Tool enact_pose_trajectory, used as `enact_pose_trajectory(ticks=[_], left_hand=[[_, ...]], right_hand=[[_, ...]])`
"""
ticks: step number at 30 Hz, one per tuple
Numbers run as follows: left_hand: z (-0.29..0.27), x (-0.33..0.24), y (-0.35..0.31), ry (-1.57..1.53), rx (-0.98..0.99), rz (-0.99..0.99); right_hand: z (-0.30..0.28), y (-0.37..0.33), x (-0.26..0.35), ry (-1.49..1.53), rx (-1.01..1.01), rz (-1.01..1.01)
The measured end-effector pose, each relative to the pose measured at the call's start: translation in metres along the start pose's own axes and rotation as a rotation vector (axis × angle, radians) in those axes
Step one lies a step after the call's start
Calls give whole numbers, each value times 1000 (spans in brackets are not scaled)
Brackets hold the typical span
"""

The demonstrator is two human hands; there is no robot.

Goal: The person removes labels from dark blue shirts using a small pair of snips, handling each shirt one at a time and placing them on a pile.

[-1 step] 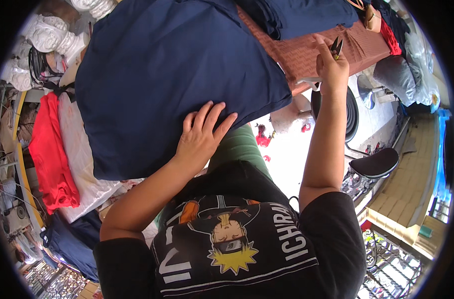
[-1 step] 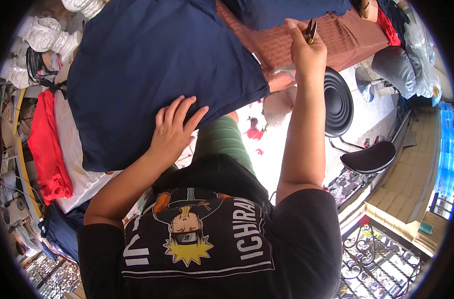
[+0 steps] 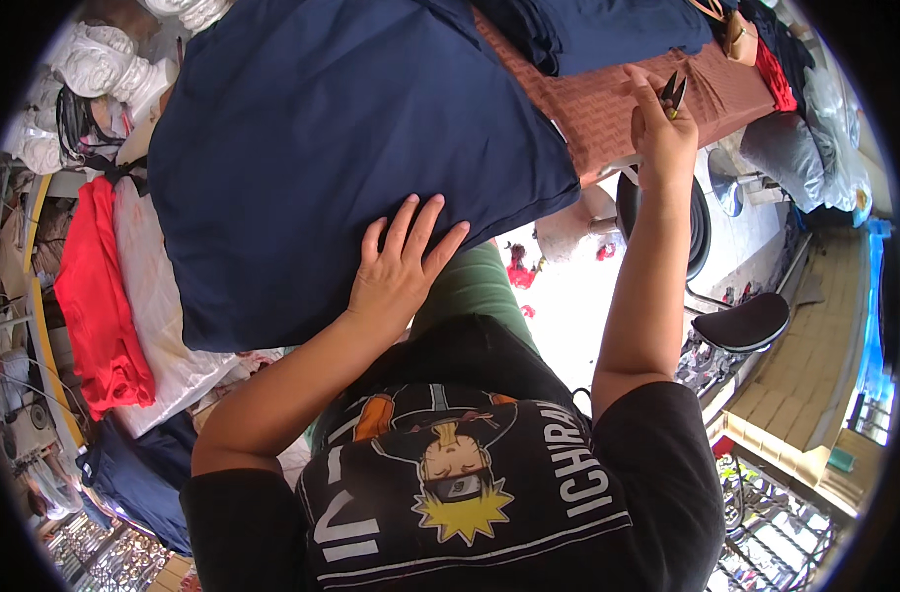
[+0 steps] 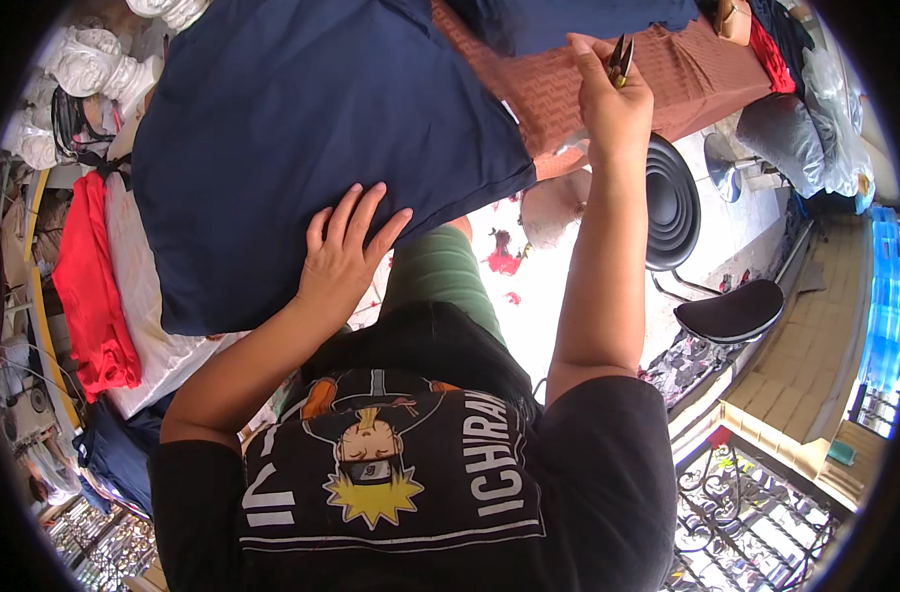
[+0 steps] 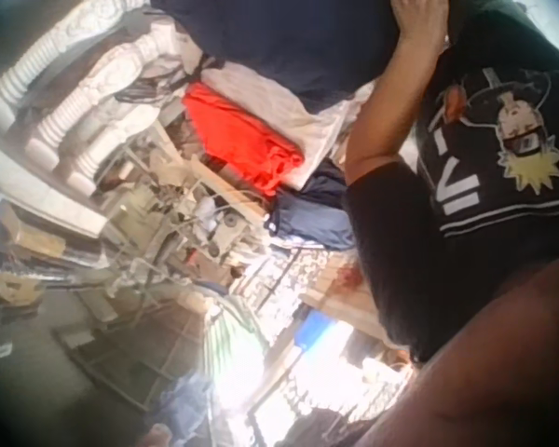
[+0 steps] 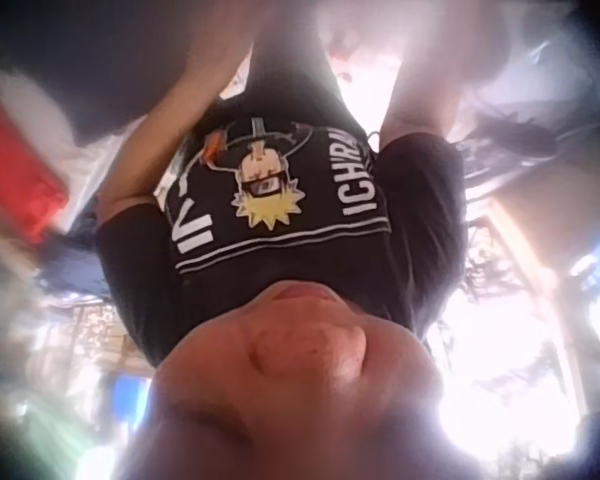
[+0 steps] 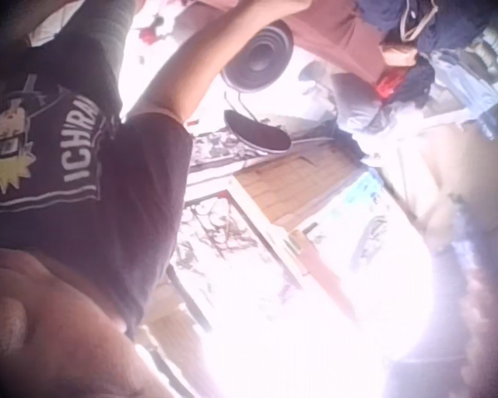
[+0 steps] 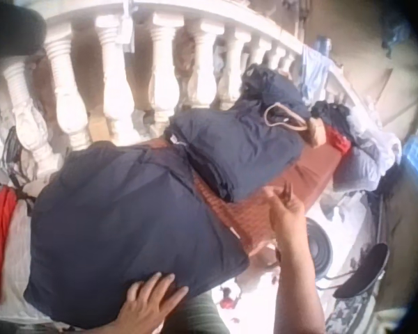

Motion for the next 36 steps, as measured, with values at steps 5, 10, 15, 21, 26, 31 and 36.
enact_pose_trajectory(ticks=[5,10,15,21,26,31,36], left_hand=[[-11,0,-4,-185,18,-33],[-34,13,-3,-543,-34,-154],[-33,15,-7,-562,-124,-152],[-30,18,-8,-557,-48,-134],[-11,-13,-3,-174,-67,-19],[2,-9,-1,-162,-74,-92],[-29,10,-1,-557,-71,-109]], right_hand=[[-7,-6,4,-92,12,-56],[0,-11,13,-78,52,-84],[22,-17,5,-104,77,-70],[33,-24,9,-145,110,-33],[34,-23,9,-160,111,-43],[29,-24,18,-149,93,-111],[19,-19,20,-142,73,-123]])
Point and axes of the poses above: each hand's wrist, its own y-axis towards the middle knuckle, its own z-axis out of the palm, x = y × z, the point moved 1 cm from there along y, towards the middle knuckle, and after that the axes turned 10 degrees about z, right-handed, at the moved point
